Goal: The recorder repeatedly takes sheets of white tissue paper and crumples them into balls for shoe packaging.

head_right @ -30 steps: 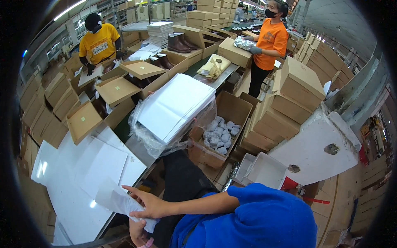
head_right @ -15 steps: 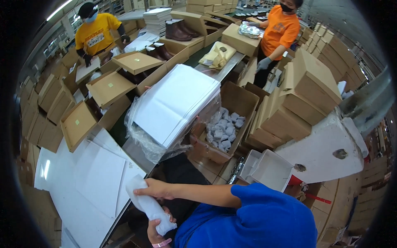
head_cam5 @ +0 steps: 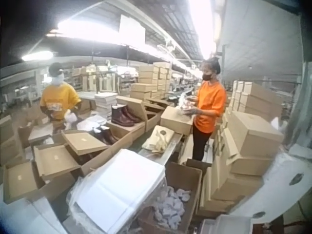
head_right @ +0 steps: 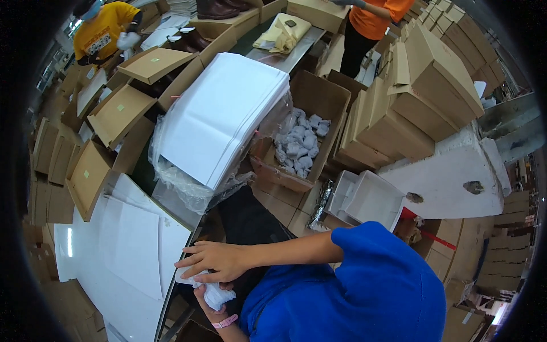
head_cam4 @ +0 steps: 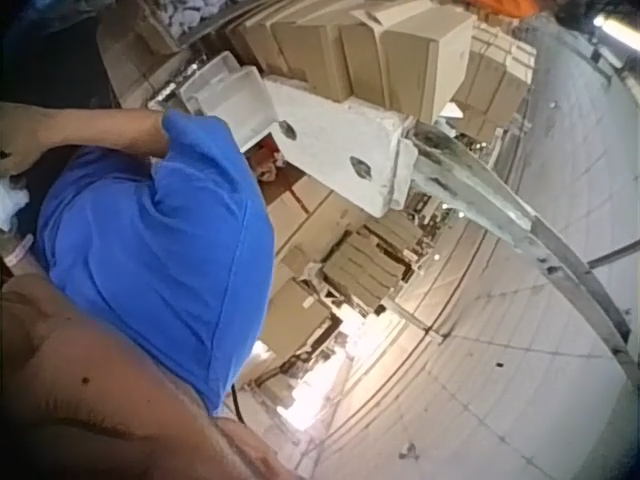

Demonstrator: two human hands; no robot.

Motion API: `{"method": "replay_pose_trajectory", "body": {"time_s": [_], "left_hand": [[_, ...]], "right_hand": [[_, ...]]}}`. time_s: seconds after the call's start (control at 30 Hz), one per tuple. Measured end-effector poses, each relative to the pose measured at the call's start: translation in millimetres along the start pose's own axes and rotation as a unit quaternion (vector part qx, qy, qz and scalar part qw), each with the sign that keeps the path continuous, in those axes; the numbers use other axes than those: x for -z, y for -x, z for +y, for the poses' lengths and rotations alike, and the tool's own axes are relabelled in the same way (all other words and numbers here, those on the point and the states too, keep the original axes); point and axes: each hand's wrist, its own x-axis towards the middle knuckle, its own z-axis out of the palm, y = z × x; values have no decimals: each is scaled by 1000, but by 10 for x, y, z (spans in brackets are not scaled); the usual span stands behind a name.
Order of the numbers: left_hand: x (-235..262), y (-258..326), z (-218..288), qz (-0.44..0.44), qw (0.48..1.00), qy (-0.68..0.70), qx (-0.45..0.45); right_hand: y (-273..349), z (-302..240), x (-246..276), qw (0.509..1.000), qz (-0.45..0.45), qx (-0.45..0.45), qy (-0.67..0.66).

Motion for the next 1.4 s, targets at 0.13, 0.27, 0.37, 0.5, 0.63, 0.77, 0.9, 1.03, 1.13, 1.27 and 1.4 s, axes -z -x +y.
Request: {"method": "replay_pose_trajectory", "body": {"time_s": [0.13,0.27,0.37,0.5,0.63,0.77,0.9,1.03,1.13,1.27,1.4], "left_hand": [[-25,-9,-24,126,990,-27,-62],[-71,-219,37,133,990,8,-50],[-474,-435,110,75,994,66,-44],[-426,-562,158,67,997,41,-22],[-347,-655,177,6,995,41,94],[-691,-734,219,37,991,-107,78],[-798,-753,266,69,988,-137,12],[-614,-810,164,122,940,-256,-188],[-642,-701,202,133,925,-292,-203],[-480,-569,232,172,839,-417,-303],[-640,-304,542,204,903,-347,-149]], "right_hand": [[-10,91,8,999,-29,-22,-1],[13,122,164,994,-57,-48,75],[22,134,249,998,-12,-38,46],[-37,65,348,995,-43,-33,85],[70,161,399,990,33,-38,-133],[112,151,551,895,136,-98,-413],[56,47,434,882,181,-167,-402],[108,23,173,761,89,-380,-518],[126,71,-14,691,67,-449,-562],[34,131,-86,705,57,-435,-557],[-72,259,-73,854,112,-357,-362]]}}
